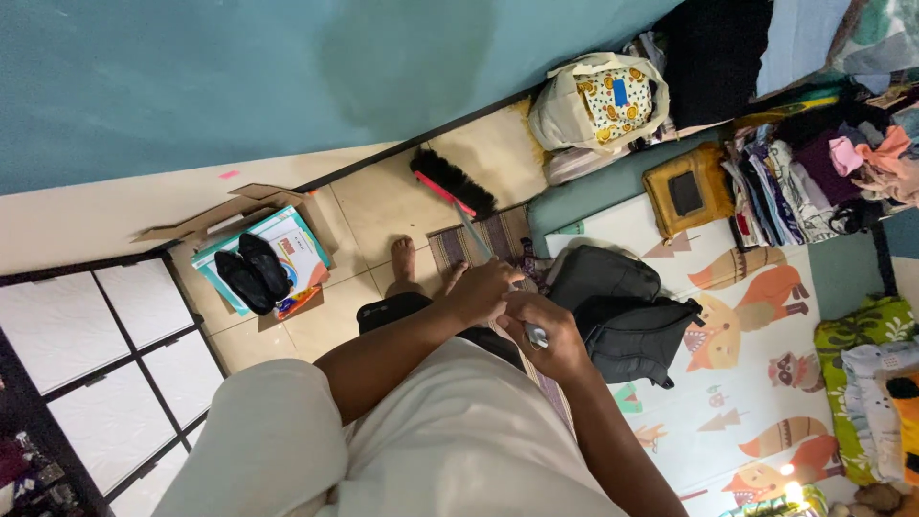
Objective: Tidying up a room by picking up items from the floor, organizing bags, and sweeping.
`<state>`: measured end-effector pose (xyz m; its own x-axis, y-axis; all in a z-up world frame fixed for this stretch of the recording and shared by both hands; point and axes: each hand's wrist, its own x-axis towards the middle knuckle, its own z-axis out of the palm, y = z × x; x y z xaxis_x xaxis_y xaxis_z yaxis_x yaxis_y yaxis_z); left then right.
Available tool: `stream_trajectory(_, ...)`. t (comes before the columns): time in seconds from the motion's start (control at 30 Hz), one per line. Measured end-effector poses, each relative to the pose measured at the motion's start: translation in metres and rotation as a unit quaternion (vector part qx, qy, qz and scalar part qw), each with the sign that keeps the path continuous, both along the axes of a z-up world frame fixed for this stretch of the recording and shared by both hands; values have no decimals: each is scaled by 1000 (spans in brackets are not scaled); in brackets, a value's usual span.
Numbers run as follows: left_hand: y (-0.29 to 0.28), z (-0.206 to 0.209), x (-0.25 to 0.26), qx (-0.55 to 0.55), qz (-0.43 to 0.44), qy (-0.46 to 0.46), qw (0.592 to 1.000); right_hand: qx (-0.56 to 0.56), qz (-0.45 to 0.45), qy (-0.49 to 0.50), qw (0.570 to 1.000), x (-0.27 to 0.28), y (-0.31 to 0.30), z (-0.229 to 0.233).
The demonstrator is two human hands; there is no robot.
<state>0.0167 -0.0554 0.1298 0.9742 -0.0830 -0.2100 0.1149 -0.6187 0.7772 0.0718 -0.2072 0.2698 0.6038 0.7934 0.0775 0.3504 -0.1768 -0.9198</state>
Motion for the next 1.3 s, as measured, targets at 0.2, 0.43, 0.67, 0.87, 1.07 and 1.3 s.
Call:
stream_trajectory(0.2, -5, -27, 1, 19, -18, -25, 999, -19, -22, 3, 1000, 1, -7, -3)
stream_trajectory(0.43, 6, 17, -2, 44, -69, -3, 997, 4, 5, 28, 1000, 0, 4, 8)
stream_trajectory(0.67, 15, 17, -5, 28, -17, 57, 998, 7, 7, -7, 1000, -2, 12, 4)
stream_trajectory(0.87, 16, -1, -11, 36, -28, 60, 997, -3, 8, -12, 1000, -4, 18, -1)
stream_trajectory(1.07, 16, 10, -2, 39, -38, 57, 997, -1, -2, -27, 1000, -4, 15, 3)
stream_trajectory(1.3, -2, 30, 7, 7, -4, -91, 996, -8, -40, -29, 999, -2, 8, 42)
